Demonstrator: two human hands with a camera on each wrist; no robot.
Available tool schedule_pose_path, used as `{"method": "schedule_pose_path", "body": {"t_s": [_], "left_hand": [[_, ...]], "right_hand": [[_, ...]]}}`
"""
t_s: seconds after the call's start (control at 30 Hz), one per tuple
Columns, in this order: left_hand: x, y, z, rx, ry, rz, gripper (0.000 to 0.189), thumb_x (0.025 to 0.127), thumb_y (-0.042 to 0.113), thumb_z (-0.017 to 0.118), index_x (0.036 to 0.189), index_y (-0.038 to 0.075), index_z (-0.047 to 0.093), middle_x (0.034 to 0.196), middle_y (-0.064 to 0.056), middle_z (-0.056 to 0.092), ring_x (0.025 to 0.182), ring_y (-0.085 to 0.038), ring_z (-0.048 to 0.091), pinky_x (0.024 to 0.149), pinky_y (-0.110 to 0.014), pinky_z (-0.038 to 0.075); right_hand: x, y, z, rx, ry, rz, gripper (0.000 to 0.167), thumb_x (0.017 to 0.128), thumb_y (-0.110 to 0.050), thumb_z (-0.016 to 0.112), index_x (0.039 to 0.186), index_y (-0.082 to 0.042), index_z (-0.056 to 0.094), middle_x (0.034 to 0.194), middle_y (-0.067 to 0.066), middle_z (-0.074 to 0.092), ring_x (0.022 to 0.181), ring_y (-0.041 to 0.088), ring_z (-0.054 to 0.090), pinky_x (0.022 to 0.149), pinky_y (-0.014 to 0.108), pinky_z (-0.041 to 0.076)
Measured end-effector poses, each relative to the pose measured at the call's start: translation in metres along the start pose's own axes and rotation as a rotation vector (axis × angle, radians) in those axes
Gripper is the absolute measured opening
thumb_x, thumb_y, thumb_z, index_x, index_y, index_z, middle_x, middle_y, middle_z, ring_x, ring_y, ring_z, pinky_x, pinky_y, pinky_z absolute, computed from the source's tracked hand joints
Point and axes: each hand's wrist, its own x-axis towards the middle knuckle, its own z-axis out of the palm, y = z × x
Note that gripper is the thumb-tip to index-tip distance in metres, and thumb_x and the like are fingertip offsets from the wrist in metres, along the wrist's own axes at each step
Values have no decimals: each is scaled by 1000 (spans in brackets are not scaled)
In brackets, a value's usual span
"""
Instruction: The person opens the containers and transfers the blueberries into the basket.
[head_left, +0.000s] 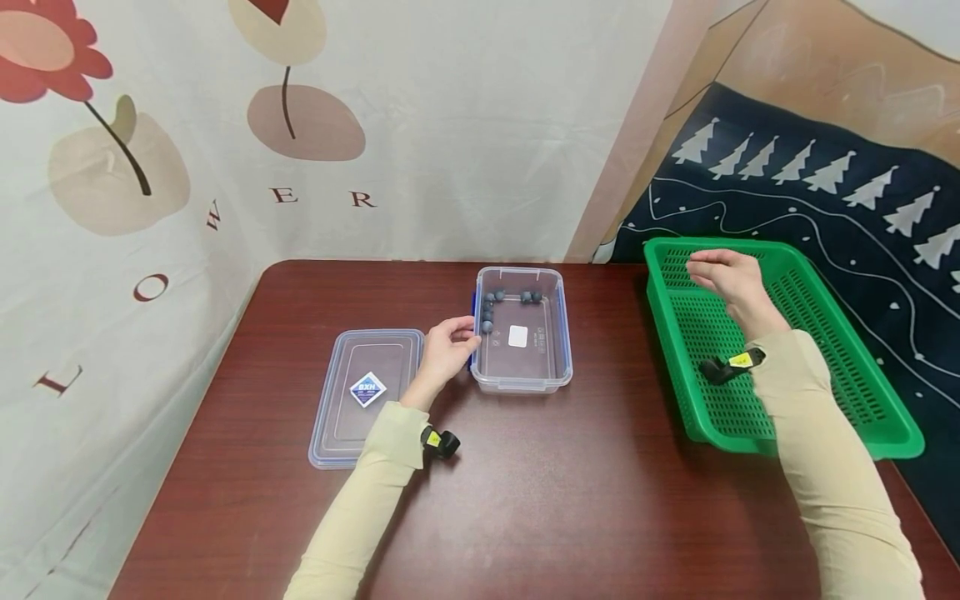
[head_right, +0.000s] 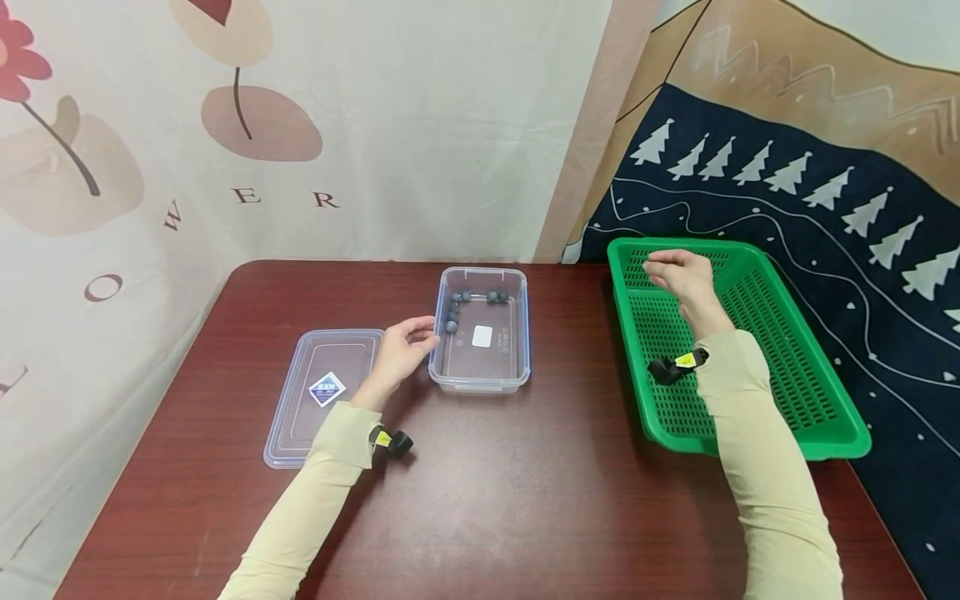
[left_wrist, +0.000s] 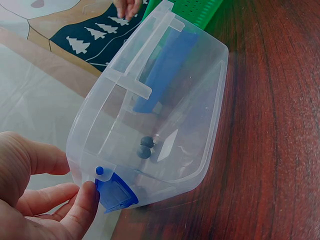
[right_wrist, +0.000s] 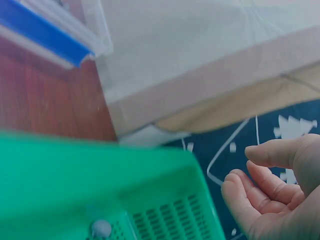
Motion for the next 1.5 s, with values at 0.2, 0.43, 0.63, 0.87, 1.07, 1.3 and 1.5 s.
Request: {"method": "schedule_pose_path", "body": {"t_s": [0.2, 0.43, 0.63, 0.87, 1.07, 1.3, 1.5], "left_hand": [[0, -1, 0, 11, 2, 6, 33, 80, -3, 65, 112, -9, 62, 97, -24, 66, 89, -33, 65, 81, -35, 55], [1, -3, 1, 12, 2, 15, 32, 80, -4, 65, 111, -10, 62, 96, -25, 66, 89, -33, 64, 81, -36, 55], [0, -2, 1, -9, 4, 7, 32, 80, -5, 65, 111, -10, 62, 97, -25, 66, 89, -33, 65, 81, -34, 55], [1, -2, 1, -28, 6, 0, 32, 80, -6, 64, 111, -10, 62, 97, -26, 66, 90, -34, 65, 81, -33, 55], [2, -3, 1, -32, 2, -7, 31, 80, -5, 64, 111, -10, 62, 97, -25, 66, 89, -33, 65, 81, -34, 55], [2, -2, 1, -23, -3, -6, 32, 81, -4, 64, 112, -10, 62, 98, -25, 66, 90, -33, 64, 82, -34, 55], [1, 0, 0, 0, -7, -9, 32, 81, -3, 64, 113, -8, 62, 98, -24, 66, 90, -33, 65, 82, -35, 55]], "right_hand": [[-3, -10, 22, 0, -38, -50, 10, 86, -4, 64, 91, -12, 67, 80, -12, 63, 76, 1, 63, 75, 17, 54], [-3, -19, 54, -20, -75, -75, 11, 85, -4, 66, 89, -15, 68, 82, -11, 64, 81, 4, 64, 78, 19, 54], [-2, -24, 83, -25, -110, -83, 10, 86, -2, 64, 95, -6, 67, 82, -8, 64, 77, 4, 63, 74, 17, 54], [0, -21, 116, -68, -144, -85, 29, 87, -3, 63, 112, 10, 57, 81, -5, 63, 74, 4, 62, 83, 24, 53], [-1, -14, 143, -74, -172, -81, 26, 87, -3, 64, 109, 9, 59, 86, 1, 63, 77, 10, 62, 91, 34, 50], [-4, -4, 174, -101, -183, -92, 24, 86, -5, 66, 106, 7, 63, 87, 5, 65, 79, 15, 63, 92, 40, 50], [-11, 6, 199, -91, -214, -111, 23, 84, -2, 67, 103, 9, 63, 80, 1, 64, 74, 10, 62, 85, 35, 54]]}}
